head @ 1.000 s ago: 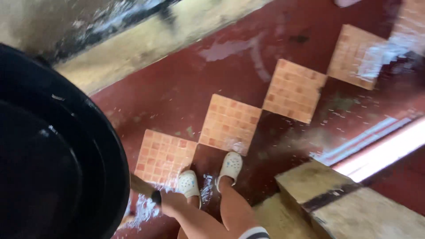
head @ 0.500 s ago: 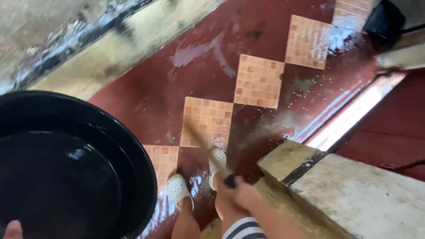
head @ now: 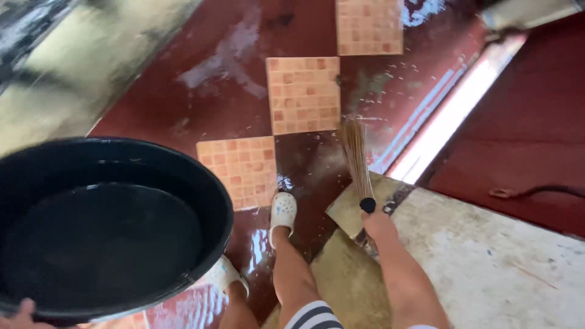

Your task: Sweeping an outdoor walkway and then washing a vehicle cover with a hose.

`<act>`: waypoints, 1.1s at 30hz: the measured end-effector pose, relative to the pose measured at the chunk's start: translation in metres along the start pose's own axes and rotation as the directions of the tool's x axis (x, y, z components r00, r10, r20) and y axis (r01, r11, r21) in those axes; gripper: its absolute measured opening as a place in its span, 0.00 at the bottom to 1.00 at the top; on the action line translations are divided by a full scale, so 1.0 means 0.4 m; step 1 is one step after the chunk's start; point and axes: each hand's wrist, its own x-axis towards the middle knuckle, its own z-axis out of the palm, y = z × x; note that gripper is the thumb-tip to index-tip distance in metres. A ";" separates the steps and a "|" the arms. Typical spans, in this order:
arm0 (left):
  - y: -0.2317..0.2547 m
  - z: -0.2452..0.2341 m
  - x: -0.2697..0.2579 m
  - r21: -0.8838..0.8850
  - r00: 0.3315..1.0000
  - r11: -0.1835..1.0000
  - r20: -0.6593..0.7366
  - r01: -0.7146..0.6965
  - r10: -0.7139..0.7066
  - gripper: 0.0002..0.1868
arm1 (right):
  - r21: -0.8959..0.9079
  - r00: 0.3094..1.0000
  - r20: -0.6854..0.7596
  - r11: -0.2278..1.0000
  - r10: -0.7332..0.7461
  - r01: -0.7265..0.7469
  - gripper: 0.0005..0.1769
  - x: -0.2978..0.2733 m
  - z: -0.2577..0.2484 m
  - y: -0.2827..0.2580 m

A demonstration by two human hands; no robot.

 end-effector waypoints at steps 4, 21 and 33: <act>-0.075 0.256 -0.065 -0.028 0.995 0.995 0.022 0.098 -0.098 0.14 | 0.043 0.997 0.023 0.997 -0.068 0.067 0.34 -0.046 0.061 -0.007; -0.297 0.365 -0.035 0.298 0.855 0.819 0.020 0.490 -0.519 0.21 | 0.300 0.990 0.078 0.944 0.119 -0.137 0.47 -0.033 0.092 0.047; -0.088 0.798 -0.359 0.478 0.944 0.877 0.308 -0.048 -0.116 0.29 | 0.361 0.987 0.120 0.921 0.111 -0.148 0.49 0.109 0.006 0.040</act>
